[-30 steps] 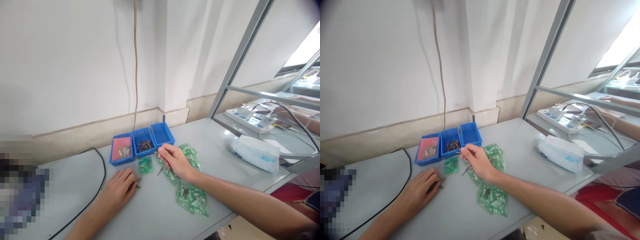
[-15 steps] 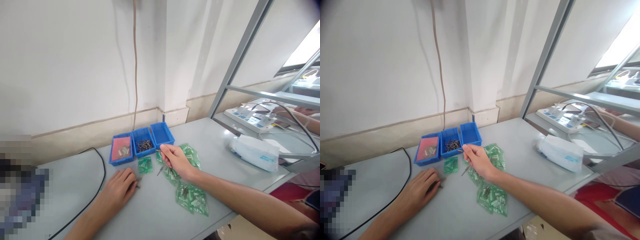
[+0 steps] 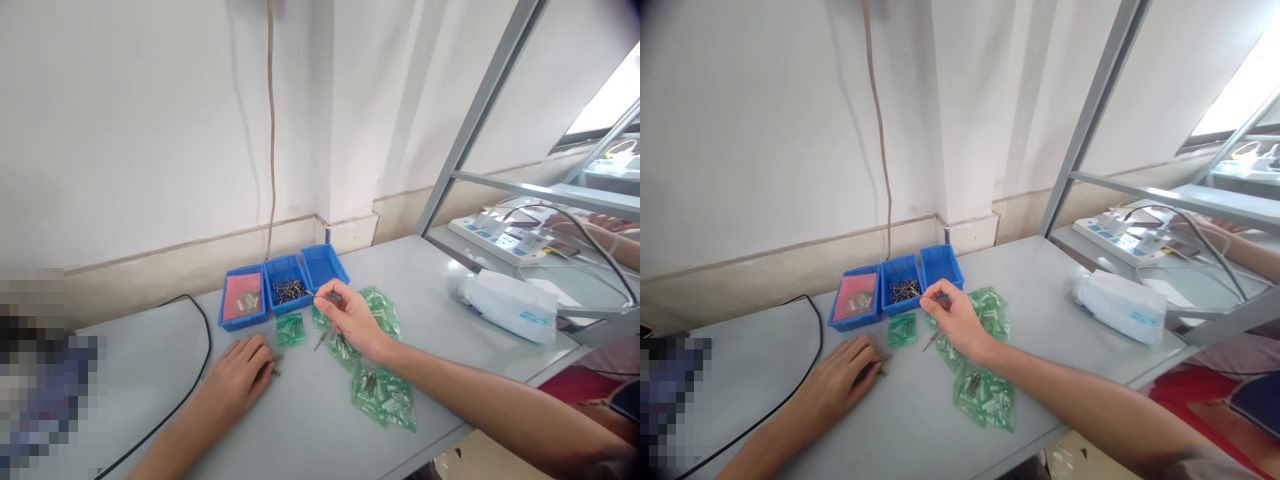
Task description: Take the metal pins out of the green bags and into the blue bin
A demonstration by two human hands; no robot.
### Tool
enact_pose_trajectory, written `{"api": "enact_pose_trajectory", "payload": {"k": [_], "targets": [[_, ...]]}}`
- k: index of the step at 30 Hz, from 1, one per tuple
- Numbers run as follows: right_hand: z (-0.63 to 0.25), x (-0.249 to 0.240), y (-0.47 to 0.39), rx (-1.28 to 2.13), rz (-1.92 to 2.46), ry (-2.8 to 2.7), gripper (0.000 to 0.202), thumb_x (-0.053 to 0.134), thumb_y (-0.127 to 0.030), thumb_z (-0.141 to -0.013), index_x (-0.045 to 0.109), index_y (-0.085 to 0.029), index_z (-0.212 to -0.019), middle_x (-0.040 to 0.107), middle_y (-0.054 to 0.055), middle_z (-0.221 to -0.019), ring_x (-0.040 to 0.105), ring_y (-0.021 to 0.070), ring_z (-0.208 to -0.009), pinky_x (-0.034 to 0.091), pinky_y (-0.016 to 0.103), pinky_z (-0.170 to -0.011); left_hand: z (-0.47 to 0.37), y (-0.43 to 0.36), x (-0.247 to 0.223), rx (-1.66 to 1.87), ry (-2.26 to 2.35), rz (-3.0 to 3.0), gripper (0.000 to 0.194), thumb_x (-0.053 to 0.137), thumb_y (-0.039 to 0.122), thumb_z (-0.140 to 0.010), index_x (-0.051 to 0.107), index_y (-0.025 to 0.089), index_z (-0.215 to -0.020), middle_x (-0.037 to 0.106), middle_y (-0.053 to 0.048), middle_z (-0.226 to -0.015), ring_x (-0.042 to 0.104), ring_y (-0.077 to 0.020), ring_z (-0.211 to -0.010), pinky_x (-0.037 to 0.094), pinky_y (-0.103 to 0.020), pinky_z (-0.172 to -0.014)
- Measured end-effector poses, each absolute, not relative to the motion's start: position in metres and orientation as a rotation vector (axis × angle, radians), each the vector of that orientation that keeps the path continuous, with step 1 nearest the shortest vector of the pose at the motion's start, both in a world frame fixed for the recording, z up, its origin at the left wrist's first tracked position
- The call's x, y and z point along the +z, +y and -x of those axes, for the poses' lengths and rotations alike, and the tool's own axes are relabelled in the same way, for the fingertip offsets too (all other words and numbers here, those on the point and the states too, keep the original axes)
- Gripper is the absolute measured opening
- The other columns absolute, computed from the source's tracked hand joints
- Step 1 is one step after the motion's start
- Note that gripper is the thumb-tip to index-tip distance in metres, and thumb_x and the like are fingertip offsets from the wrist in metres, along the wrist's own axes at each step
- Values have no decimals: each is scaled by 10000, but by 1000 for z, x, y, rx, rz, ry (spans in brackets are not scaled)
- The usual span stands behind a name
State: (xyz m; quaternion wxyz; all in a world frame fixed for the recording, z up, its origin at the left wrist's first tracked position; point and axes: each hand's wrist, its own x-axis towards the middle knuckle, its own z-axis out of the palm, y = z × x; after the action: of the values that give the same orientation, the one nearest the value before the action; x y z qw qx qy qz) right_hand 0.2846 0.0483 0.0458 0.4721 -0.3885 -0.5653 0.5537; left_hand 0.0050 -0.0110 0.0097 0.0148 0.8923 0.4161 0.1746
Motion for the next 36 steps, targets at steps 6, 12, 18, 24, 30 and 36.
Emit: {"api": "enact_pose_trajectory", "payload": {"k": [6,12,18,24,30,36], "targets": [[-285,44,50,1299,947,-1401,286,793,-468,-912,634,-231,-929,539,-42,-769,385,100,-563,303,240,-482,-5,-11,9,560,1285,-2778,155,453,211,-1089,556,223,-974,623,-45,-984,614,-224,-889,465,-342,-799],[-285,45,48,1337,960,-1371,346,765,-537,-918,611,-228,-910,473,-68,-675,357,95,-515,290,239,-466,-5,-12,10,553,1295,-2774,155,456,225,-1088,566,224,-978,621,-44,-980,613,-223,-880,468,-340,-792],[-284,46,48,1348,982,-1374,452,634,-629,-985,619,-198,-848,480,-55,-653,384,85,-495,289,231,-458,-3,-11,8,518,1286,-2768,143,439,220,-1096,549,221,-1006,617,-50,-1011,602,-229,-911,464,-355,-803],[-283,46,49,1557,912,-1211,483,619,-629,-998,540,-204,-783,410,-76,-580,351,81,-462,247,233,-459,-3,-11,7,488,1289,-2763,144,429,222,-1103,531,220,-1000,606,-51,-1005,594,-233,-906,457,-362,-795],[-285,50,47,1723,715,-1213,399,663,-539,-1011,565,-191,-843,422,-72,-674,278,57,-491,173,237,-480,-4,-12,10,526,1284,-2750,148,433,228,-1102,535,221,-996,609,-47,-1002,598,-227,-894,460,-353,-791],[-286,46,46,1508,812,-1441,297,707,-501,-989,585,-232,-969,451,-68,-717,347,85,-530,261,229,-472,-5,-12,14,540,1283,-2724,156,438,230,-1099,540,222,-981,610,-40,-986,598,-221,-887,464,-343,-790]]}}
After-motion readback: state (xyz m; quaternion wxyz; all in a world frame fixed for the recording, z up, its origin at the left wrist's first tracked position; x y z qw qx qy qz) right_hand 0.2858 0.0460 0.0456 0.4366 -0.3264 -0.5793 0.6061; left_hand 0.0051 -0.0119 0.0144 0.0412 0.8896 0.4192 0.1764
